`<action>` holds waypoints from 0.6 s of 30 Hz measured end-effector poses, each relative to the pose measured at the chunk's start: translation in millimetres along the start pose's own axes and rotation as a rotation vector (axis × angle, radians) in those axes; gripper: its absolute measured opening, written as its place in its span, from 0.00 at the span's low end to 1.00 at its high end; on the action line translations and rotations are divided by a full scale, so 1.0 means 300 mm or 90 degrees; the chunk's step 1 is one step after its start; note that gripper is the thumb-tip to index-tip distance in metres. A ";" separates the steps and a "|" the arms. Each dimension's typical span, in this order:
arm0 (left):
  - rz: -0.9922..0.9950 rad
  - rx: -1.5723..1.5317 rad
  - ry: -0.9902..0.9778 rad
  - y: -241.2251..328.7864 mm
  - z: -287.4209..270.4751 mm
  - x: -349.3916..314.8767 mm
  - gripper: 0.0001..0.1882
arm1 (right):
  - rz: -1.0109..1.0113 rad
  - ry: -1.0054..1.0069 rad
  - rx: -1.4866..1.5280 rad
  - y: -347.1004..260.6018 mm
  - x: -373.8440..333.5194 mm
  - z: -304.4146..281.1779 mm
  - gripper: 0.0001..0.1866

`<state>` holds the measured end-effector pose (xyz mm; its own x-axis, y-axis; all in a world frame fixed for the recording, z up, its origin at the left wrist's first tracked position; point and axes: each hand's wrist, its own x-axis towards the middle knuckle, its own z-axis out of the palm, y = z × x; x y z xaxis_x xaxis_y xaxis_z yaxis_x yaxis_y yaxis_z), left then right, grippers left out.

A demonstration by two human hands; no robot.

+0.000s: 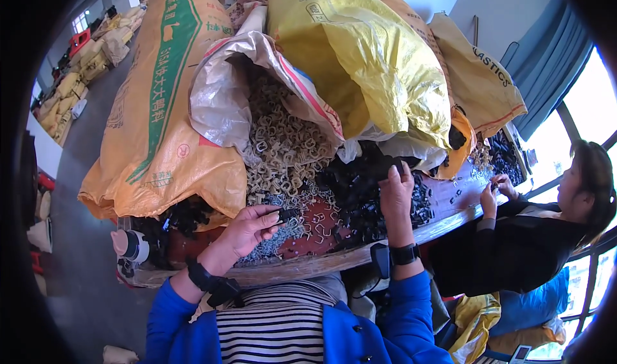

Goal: The person assembles components by hand, picking up a black plastic housing and inserting a small white part and a metal clip. They reach into a large bag to retrieve more white parts and continue fitting the inserts and clips into the housings.

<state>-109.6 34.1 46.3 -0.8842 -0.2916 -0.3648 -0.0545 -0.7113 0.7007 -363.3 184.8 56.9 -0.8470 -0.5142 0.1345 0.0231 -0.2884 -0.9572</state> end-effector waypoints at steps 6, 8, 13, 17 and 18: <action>-0.001 0.001 -0.022 0.006 -0.001 -0.021 0.09 | 0.287 -0.216 0.309 0.057 -0.160 0.109 0.13; 0.000 0.001 -0.031 0.008 0.004 -0.027 0.09 | 0.293 -0.293 0.207 0.056 -0.202 0.144 0.15; 0.004 0.020 -0.036 0.015 -0.015 -0.045 0.09 | -0.120 -0.479 -0.279 0.017 -0.239 0.225 0.17; -0.018 0.048 -0.049 0.013 -0.015 -0.043 0.10 | -0.292 -0.533 -0.378 -0.013 -0.249 0.255 0.18; -0.029 0.058 -0.059 0.012 -0.013 -0.040 0.10 | -0.336 -0.548 -0.398 -0.017 -0.252 0.259 0.19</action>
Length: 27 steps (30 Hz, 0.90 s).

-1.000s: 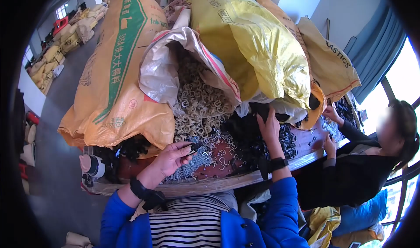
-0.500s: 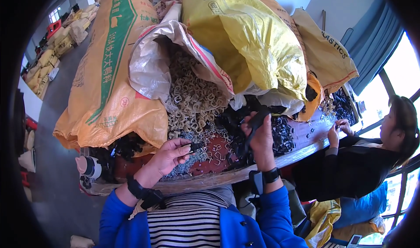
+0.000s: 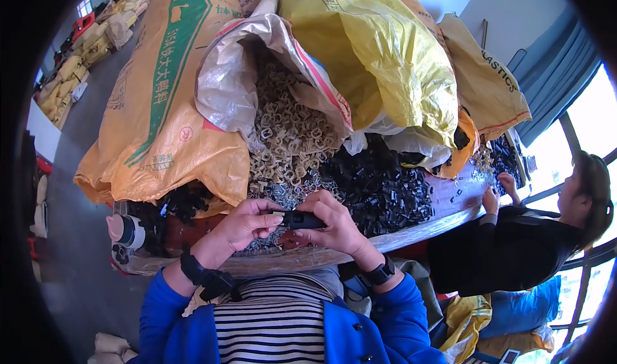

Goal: The person assembles components by hand, picking up a black plastic housing and inserting a small white part and a metal clip. They reach into a large bag to retrieve more white parts and continue fitting the inserts and clips into the housings.

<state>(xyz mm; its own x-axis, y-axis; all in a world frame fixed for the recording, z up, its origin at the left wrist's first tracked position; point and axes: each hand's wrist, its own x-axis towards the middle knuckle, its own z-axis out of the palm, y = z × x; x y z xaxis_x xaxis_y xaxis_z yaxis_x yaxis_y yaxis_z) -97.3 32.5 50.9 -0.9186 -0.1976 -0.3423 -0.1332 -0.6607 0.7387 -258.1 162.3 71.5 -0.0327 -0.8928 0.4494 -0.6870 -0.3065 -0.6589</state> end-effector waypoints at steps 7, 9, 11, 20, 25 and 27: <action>-0.018 0.102 -0.004 0.014 0.011 0.013 0.10 | 0.000 -0.032 -0.057 -0.011 -0.017 0.011 0.23; -0.018 0.133 -0.006 0.016 0.012 0.016 0.10 | 0.007 -0.030 -0.064 -0.015 -0.026 0.023 0.23; -0.004 0.148 -0.004 0.017 0.015 0.016 0.09 | -0.004 0.009 -0.107 -0.022 -0.036 0.040 0.24; 0.118 0.226 0.020 0.040 0.029 0.008 0.12 | 0.051 0.099 -0.051 -0.057 -0.011 0.063 0.23; 0.119 0.282 0.013 0.054 0.043 -0.005 0.13 | 0.035 0.089 -0.064 -0.066 -0.009 0.065 0.22; 0.073 0.217 0.045 0.058 0.052 0.001 0.13 | 0.060 0.114 -0.079 -0.068 -0.006 0.076 0.23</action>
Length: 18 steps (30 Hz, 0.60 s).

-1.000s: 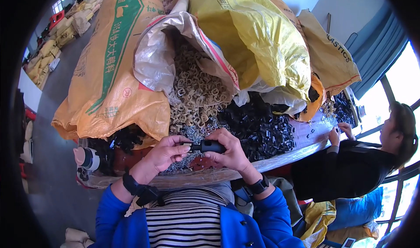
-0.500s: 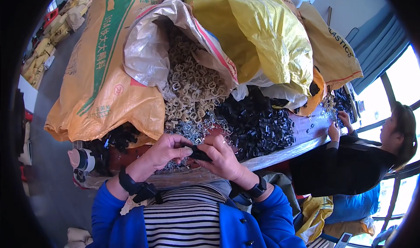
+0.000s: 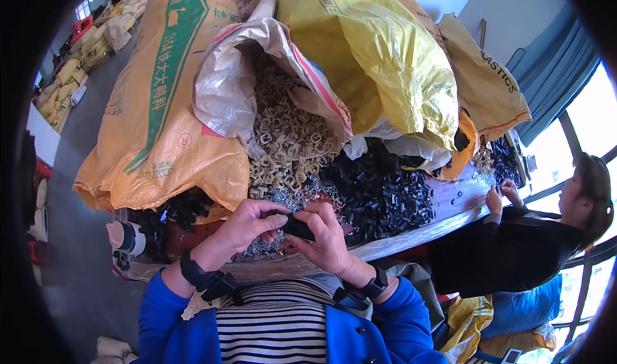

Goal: The person assembles components by hand, picking up a black plastic housing and inserting a small white part and a metal clip. They reach into a large bag to retrieve more white parts and continue fitting the inserts and clips into the housings.

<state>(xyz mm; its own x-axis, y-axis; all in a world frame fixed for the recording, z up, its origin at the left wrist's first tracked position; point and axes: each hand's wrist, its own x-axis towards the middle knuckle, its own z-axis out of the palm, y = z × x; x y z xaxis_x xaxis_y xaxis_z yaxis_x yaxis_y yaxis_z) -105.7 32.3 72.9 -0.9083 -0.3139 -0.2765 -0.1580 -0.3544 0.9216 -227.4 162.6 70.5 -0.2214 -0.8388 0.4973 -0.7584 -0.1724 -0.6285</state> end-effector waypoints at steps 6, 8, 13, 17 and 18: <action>-0.009 -0.032 0.027 -0.010 0.018 0.010 0.19 | 0.052 0.055 -0.021 0.002 0.012 0.016 0.22; 0.097 -0.016 0.026 -0.037 0.024 0.008 0.23 | 0.030 0.054 -0.008 0.016 0.019 0.013 0.24; 0.155 0.013 -0.019 -0.026 0.003 0.023 0.31 | 0.048 -0.014 0.066 0.014 0.024 -0.008 0.28; 0.162 -0.061 -0.036 -0.037 0.010 0.036 0.34 | 0.018 -0.104 0.177 0.039 0.042 -0.054 0.35; 0.162 -0.061 -0.037 -0.039 0.012 0.036 0.34 | 0.017 -0.104 0.176 0.043 0.050 -0.060 0.35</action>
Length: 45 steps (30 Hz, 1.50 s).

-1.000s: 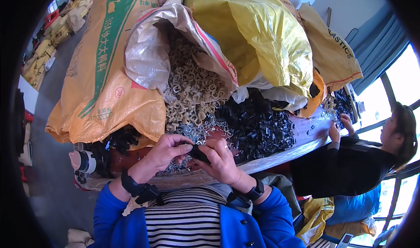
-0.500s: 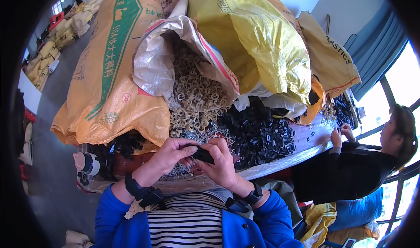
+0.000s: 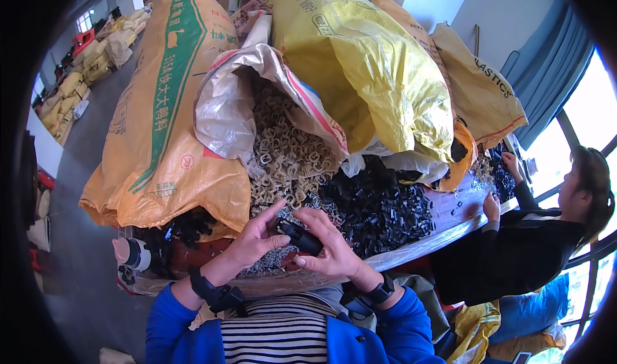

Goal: The person assembles components by hand, picking up a black plastic housing and inserting a small white part and a metal clip. They reach into a large bag to retrieve more white parts and continue fitting the inserts and clips into the housings.

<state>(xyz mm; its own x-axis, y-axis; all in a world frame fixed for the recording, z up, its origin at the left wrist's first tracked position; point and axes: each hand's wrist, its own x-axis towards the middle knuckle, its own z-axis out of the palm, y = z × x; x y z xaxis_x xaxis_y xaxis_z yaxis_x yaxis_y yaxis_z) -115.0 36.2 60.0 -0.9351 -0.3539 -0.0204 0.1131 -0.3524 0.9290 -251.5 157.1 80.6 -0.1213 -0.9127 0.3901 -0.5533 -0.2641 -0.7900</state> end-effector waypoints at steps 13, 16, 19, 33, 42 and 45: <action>-0.149 -0.114 0.015 -0.043 0.046 -0.045 0.39 | -0.012 -0.081 0.033 -0.012 -0.026 -0.014 0.32; -0.277 -0.075 -0.003 -0.051 0.005 -0.068 0.38 | 0.093 0.042 -0.122 0.002 -0.130 -0.050 0.21; -0.141 0.011 0.138 -0.031 -0.117 -0.115 0.30 | 0.328 0.197 -0.118 0.046 -0.331 -0.150 0.13; -0.045 0.758 0.368 -0.030 -0.446 -0.266 0.12 | 0.818 0.209 -0.409 0.114 -1.179 -0.137 0.09; 0.032 0.881 0.293 -0.047 -0.493 -0.281 0.14 | 0.544 0.189 -0.214 -0.008 -0.716 -0.168 0.13; 0.014 0.869 0.303 -0.057 -0.477 -0.271 0.14 | 0.332 0.129 -0.234 0.003 -0.528 -0.158 0.13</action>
<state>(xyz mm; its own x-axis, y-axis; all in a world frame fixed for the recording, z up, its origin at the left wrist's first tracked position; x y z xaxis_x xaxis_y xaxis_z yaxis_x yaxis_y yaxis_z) 7.1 -53.1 -7.1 -0.7087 -0.6929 0.1327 -0.5308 0.6476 0.5466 -271.8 316.4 40.5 -0.5816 -0.8058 0.1110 -0.6208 0.3516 -0.7007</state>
